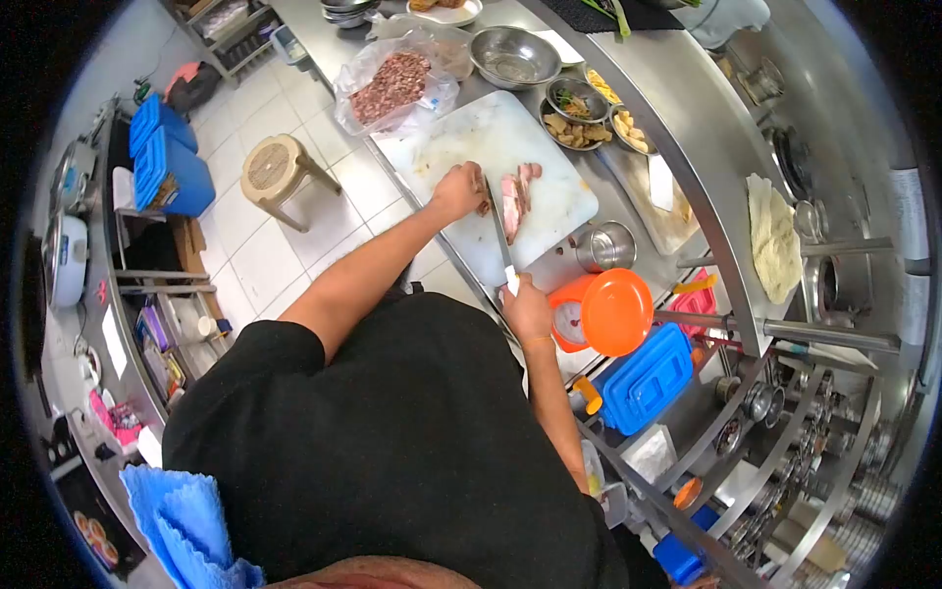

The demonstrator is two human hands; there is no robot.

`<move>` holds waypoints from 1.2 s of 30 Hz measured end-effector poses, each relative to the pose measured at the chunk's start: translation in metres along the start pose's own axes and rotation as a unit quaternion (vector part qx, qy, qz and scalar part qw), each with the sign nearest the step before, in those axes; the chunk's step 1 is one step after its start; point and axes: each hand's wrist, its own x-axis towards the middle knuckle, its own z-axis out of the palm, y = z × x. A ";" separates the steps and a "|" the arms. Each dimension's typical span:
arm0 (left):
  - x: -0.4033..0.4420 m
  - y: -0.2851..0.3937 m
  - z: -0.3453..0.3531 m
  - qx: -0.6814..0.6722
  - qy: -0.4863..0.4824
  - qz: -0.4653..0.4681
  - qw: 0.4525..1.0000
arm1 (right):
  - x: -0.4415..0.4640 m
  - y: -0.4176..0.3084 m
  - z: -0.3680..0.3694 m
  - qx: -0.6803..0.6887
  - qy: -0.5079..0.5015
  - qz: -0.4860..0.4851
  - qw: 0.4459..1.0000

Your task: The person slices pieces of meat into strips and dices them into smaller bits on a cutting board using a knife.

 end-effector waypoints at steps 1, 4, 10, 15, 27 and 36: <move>0.000 -0.002 0.001 0.005 -0.016 0.007 1.000 | 0.002 0.000 0.007 0.015 0.003 0.004 1.000; 0.000 -0.002 -0.006 0.003 -0.036 0.005 0.999 | 0.003 -0.011 0.015 0.038 0.014 0.019 0.999; 0.010 -0.023 -0.006 -0.023 -0.047 0.068 0.996 | 0.005 -0.046 0.021 -0.010 0.032 0.057 0.998; 0.016 -0.032 -0.006 -0.029 -0.063 0.093 0.993 | 0.012 -0.046 0.021 -0.001 0.043 0.051 0.998; 0.061 -0.034 -0.073 -0.107 0.132 0.063 0.984 | 0.025 -0.028 0.026 0.076 0.037 0.045 0.995; 0.246 0.014 -0.181 -0.002 0.163 0.089 0.983 | 0.075 -0.039 0.016 0.133 0.033 0.022 0.990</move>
